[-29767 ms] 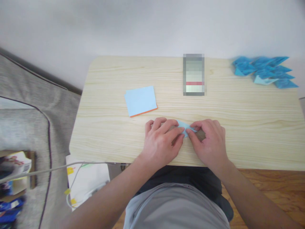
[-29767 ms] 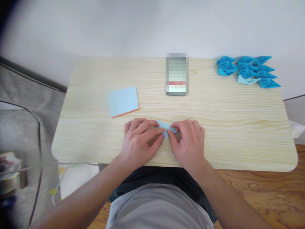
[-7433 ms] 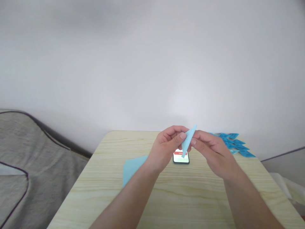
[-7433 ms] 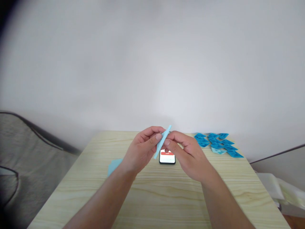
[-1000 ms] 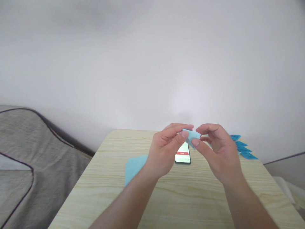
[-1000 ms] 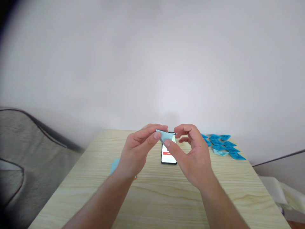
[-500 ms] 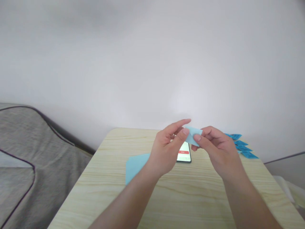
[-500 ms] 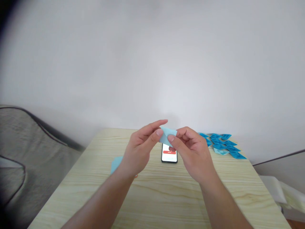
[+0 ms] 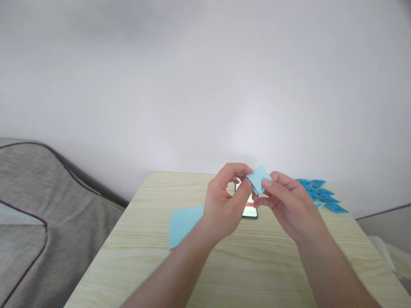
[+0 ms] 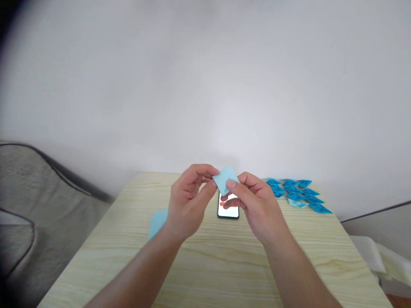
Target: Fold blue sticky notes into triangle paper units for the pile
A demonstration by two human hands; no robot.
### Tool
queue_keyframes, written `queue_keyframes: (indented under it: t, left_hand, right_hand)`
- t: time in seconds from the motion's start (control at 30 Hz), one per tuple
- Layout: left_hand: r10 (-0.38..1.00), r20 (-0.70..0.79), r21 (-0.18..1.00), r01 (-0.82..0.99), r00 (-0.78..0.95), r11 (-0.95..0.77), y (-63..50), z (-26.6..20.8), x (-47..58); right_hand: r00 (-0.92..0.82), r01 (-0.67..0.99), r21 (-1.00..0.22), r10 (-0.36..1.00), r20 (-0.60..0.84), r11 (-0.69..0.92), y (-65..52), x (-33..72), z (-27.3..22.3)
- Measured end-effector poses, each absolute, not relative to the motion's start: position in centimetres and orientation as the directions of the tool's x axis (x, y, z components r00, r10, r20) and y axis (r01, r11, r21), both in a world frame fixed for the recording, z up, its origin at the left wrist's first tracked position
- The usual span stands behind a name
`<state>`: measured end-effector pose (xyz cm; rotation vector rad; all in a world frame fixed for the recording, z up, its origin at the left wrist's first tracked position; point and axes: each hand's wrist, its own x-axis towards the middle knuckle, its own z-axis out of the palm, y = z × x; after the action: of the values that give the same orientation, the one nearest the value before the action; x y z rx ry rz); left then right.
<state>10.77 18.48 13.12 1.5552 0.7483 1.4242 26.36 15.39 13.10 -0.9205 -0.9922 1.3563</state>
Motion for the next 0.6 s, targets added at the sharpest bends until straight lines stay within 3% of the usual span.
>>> queue_keyframes:
  t: [0.37, 0.6]
  left_hand:
    - [0.927, 0.374, 0.910, -0.198, 0.018, -0.364, 18.19, 13.12, 10.87]
    - [0.932, 0.353, 0.904, -0.288, 0.080, -0.318, 18.34, 13.18, 10.71]
  right_hand:
    - [-0.018, -0.238, -0.967, 0.995, 0.094, 0.087, 15.24, 26.49, 12.40]
    - [-0.022, -0.266, -0.961, 0.996, 0.085, 0.076, 15.36, 26.45, 12.45]
